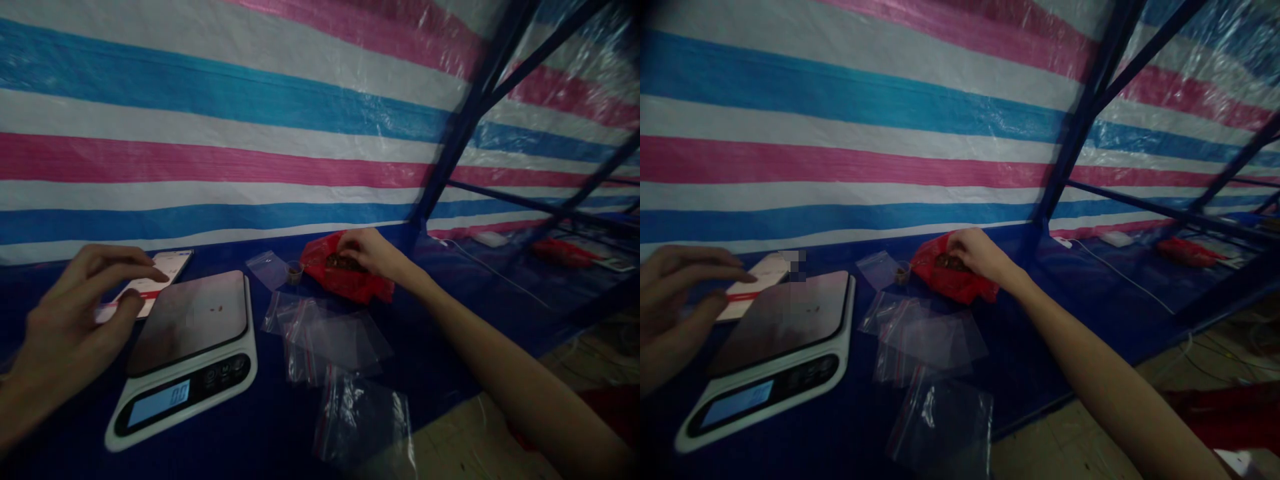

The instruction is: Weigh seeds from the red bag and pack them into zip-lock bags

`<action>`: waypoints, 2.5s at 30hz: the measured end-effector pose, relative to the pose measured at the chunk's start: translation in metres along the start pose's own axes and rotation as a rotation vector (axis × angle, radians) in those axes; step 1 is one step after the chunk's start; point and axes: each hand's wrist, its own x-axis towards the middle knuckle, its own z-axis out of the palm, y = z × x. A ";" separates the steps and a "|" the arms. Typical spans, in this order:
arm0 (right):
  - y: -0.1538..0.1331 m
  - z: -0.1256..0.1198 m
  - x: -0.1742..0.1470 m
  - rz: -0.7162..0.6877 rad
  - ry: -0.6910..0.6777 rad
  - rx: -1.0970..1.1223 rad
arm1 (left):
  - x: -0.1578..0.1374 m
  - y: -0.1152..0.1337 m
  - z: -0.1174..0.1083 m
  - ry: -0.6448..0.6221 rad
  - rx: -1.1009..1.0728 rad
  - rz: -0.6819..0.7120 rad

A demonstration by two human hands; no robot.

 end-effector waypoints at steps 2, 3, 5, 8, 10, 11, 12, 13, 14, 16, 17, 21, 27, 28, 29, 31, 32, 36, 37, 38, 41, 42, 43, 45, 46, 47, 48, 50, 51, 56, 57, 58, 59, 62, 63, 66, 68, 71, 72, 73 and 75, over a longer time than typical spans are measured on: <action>-0.005 -0.002 0.001 0.015 0.122 0.013 | 0.002 0.013 -0.001 -0.001 0.001 -0.017; -0.011 -0.002 0.002 0.028 0.182 0.041 | 0.002 0.018 -0.002 -0.002 0.000 -0.022; -0.027 0.001 0.003 0.042 0.260 0.139 | 0.003 0.021 -0.002 0.001 -0.002 -0.024; -0.055 0.015 0.006 -0.004 0.266 0.262 | 0.002 0.019 -0.002 -0.012 0.002 -0.015; -0.069 0.027 0.010 -0.063 0.209 0.251 | 0.001 0.017 -0.002 -0.027 0.000 0.005; -0.073 0.032 0.012 -0.092 0.170 0.225 | 0.000 0.016 -0.002 -0.033 -0.002 0.014; -0.075 0.037 0.014 -0.116 0.129 0.198 | 0.000 0.015 -0.002 -0.038 -0.004 0.018; -0.076 0.041 0.016 -0.133 0.094 0.174 | 0.001 0.015 -0.002 -0.038 -0.004 0.020; -0.076 0.043 0.018 -0.143 0.073 0.157 | 0.001 0.015 -0.002 -0.038 -0.004 0.021; -0.074 0.046 0.020 -0.140 0.067 0.153 | 0.002 0.016 -0.003 -0.039 0.003 0.023; -0.073 0.046 0.021 -0.132 0.084 0.162 | 0.003 0.017 -0.003 -0.036 0.004 0.025; -0.076 0.044 0.026 -0.082 0.153 0.228 | 0.004 0.022 -0.004 -0.012 0.017 0.012; -0.065 0.036 0.025 -0.087 0.166 0.105 | 0.002 0.023 -0.004 -0.021 0.061 0.025; -0.060 0.034 0.023 -0.094 0.166 0.070 | 0.002 0.023 -0.004 -0.025 0.055 0.037; -0.054 0.033 0.020 -0.101 0.149 0.042 | 0.002 0.024 -0.004 -0.029 0.050 0.046; -0.044 0.032 0.015 -0.118 0.088 0.000 | 0.004 0.025 -0.004 -0.027 0.049 0.060; -0.041 0.032 0.013 -0.128 0.055 -0.015 | 0.004 0.025 -0.005 -0.025 0.052 0.066; -0.041 0.037 0.009 -0.145 0.001 -0.059 | 0.005 0.027 -0.005 -0.016 0.050 0.084; -0.043 0.039 0.008 -0.145 -0.005 -0.073 | 0.005 0.027 -0.005 -0.020 0.043 0.087; -0.045 0.041 0.007 -0.146 -0.013 -0.088 | 0.005 0.027 -0.005 -0.024 0.038 0.090; -0.048 0.049 0.006 -0.168 -0.057 -0.149 | 0.004 0.026 -0.005 -0.028 0.044 0.100; -0.048 0.051 0.005 -0.176 -0.068 -0.168 | 0.004 0.025 -0.006 -0.022 0.051 0.101; -0.048 0.052 0.005 -0.179 -0.073 -0.181 | 0.004 0.025 -0.006 -0.011 0.054 0.102; -0.048 0.052 0.005 -0.170 -0.059 -0.183 | 0.004 0.024 -0.007 0.008 0.055 0.107; -0.048 0.051 0.006 -0.159 -0.035 -0.177 | 0.004 0.023 -0.008 0.016 0.057 0.110; -0.048 0.049 0.006 -0.146 0.001 -0.169 | 0.004 0.023 -0.008 0.020 0.060 0.112; -0.049 0.047 0.006 -0.130 0.051 -0.162 | 0.005 0.024 -0.008 0.022 0.065 0.114; -0.053 0.043 0.006 -0.098 0.167 -0.137 | 0.005 0.025 -0.008 0.020 0.067 0.111; -0.055 0.042 0.006 -0.088 0.215 -0.110 | 0.005 0.025 -0.008 0.017 0.061 0.103; -0.066 0.040 0.005 -0.113 0.210 0.037 | 0.004 0.024 -0.008 0.004 0.075 0.111; -0.066 0.039 0.005 -0.118 0.197 0.032 | 0.004 0.023 -0.007 0.013 0.083 0.121; -0.066 0.037 0.004 -0.124 0.185 0.019 | 0.004 0.023 -0.007 0.024 0.086 0.124; -0.066 0.033 0.004 -0.135 0.162 0.001 | 0.004 0.022 -0.006 0.034 0.084 0.122; -0.064 0.016 0.003 -0.203 -0.032 -0.064 | 0.004 0.022 -0.004 0.045 0.061 0.119; -0.063 0.010 0.002 -0.224 -0.123 -0.083 | 0.004 0.023 -0.003 0.042 0.055 0.123; -0.061 -0.004 0.000 -0.227 -0.323 -0.117 | 0.005 0.026 -0.001 0.033 0.052 0.132; -0.059 -0.007 -0.001 -0.195 -0.389 -0.139 | 0.005 0.028 0.000 0.032 0.057 0.138; -0.055 -0.002 -0.003 -0.164 -0.443 -0.188 | 0.005 0.027 -0.001 0.031 0.070 0.137; -0.054 0.001 -0.003 -0.163 -0.451 -0.210 | 0.004 0.026 -0.001 0.028 0.072 0.128; -0.052 0.004 -0.004 -0.166 -0.449 -0.234 | 0.004 0.024 -0.002 0.021 0.071 0.120; -0.050 0.010 -0.006 -0.180 -0.434 -0.267 | 0.003 0.022 -0.003 0.002 0.056 0.108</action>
